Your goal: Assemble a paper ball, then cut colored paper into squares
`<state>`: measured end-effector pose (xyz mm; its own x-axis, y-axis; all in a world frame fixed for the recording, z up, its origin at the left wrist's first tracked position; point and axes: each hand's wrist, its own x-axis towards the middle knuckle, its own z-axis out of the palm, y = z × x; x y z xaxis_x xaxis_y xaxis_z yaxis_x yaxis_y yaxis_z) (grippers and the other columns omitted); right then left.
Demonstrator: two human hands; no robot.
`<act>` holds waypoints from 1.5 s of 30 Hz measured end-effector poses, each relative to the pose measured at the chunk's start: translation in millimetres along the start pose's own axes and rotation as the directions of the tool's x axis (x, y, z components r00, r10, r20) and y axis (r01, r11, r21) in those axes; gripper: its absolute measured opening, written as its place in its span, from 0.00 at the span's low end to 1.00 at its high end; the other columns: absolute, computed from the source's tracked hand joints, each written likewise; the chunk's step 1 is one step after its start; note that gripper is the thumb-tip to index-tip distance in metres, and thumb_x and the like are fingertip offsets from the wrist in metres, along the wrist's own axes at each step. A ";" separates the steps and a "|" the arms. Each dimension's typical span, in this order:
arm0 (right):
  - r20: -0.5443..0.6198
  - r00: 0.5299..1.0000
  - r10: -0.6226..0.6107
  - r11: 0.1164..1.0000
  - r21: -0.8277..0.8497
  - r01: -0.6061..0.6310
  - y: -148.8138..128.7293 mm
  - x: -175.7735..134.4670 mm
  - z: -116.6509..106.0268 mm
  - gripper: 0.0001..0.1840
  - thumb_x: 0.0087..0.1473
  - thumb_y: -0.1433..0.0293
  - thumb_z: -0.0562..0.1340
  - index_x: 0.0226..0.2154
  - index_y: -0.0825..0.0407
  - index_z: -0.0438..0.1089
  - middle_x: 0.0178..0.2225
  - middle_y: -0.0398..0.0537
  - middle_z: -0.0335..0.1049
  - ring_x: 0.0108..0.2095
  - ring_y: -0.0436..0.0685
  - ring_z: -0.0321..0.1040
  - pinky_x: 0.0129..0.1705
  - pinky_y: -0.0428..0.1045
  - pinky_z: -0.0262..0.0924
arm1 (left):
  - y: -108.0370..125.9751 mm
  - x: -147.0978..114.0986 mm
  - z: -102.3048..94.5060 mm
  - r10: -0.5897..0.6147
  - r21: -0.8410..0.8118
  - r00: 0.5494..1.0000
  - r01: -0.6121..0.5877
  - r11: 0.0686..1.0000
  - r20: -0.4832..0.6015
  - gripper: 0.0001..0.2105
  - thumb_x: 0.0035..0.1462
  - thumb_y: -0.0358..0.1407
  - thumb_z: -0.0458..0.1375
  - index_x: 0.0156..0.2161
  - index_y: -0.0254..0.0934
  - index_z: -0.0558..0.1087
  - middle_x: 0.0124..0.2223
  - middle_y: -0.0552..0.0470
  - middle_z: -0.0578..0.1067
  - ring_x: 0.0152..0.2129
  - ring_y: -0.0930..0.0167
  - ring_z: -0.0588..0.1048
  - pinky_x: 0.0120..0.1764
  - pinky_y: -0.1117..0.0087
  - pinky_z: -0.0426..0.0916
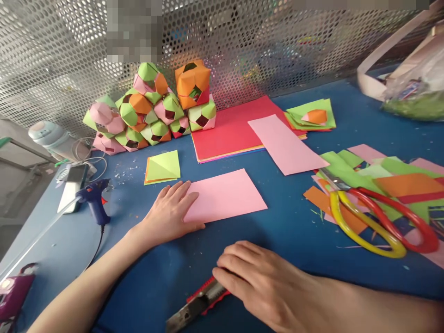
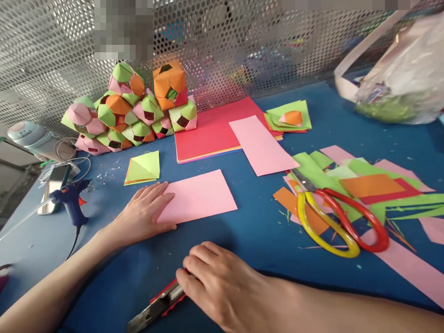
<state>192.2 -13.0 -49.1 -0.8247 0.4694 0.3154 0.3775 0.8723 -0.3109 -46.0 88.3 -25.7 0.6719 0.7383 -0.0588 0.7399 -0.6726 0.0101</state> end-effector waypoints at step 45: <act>-0.532 0.720 0.446 0.705 -0.287 -0.649 88.1 -67.2 -30.3 0.13 0.63 0.69 0.54 0.47 0.58 0.67 0.41 0.57 0.72 0.41 0.63 0.70 0.40 0.55 0.61 | -13.1 -33.5 -16.2 -0.011 0.052 0.944 0.030 0.998 -0.329 0.31 0.60 0.39 0.60 0.64 0.41 0.51 0.50 0.41 0.64 0.47 0.60 0.70 0.46 0.57 0.73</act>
<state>293.6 36.5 -70.6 -0.2014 0.8000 0.5652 0.9218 0.3499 -0.1668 -77.7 73.2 -7.7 0.6365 0.7214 0.2728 0.7572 -0.6517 -0.0434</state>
